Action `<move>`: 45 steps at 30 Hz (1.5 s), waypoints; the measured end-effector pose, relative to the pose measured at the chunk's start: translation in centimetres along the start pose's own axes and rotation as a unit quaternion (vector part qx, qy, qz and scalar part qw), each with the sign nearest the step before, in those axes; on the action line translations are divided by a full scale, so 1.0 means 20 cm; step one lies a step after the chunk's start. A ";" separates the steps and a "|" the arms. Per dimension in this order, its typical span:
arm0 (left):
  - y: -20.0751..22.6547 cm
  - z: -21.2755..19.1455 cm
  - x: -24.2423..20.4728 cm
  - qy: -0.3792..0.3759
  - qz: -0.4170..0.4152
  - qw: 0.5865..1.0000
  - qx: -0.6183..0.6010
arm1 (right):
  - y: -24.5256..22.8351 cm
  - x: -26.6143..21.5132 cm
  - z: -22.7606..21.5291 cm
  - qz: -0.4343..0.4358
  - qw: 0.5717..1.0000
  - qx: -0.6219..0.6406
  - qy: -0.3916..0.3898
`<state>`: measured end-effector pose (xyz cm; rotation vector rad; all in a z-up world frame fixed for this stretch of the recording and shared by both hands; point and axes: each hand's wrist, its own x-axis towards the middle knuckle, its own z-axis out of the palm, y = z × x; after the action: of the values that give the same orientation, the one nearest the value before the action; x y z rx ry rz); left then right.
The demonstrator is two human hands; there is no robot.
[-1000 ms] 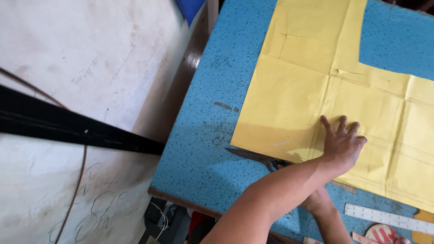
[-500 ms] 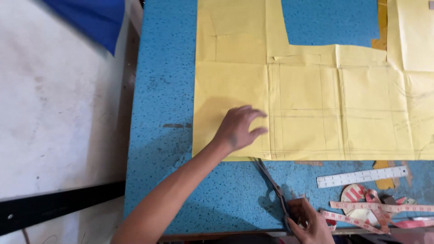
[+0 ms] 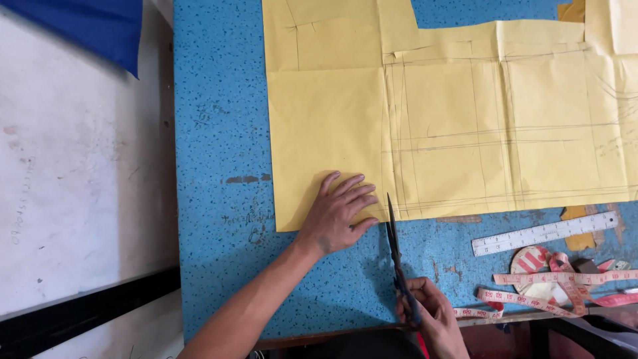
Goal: The person uses shears to cut a large yellow paper pattern along drawn lines on a blue table. They also use a ruler and a pen to draw additional lines on the pattern before continuing to cut.
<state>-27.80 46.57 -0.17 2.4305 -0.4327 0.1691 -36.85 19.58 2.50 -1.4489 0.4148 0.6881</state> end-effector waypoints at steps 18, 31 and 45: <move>-0.01 0.00 -0.02 0.073 0.036 0.996 -0.020 | 0.09 0.04 0.02 0.002 1.000 -0.016 0.022; -0.14 -0.13 0.15 0.103 -0.001 0.994 -0.035 | -0.04 0.14 0.16 -0.085 0.996 -0.017 0.001; -0.32 -0.12 0.22 0.164 -0.026 0.977 0.137 | -0.24 0.27 0.35 -0.090 0.994 -0.018 0.052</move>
<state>-21.56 51.58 -0.98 2.6119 -0.2055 0.6332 -30.65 27.45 3.30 -1.5390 0.3472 0.4787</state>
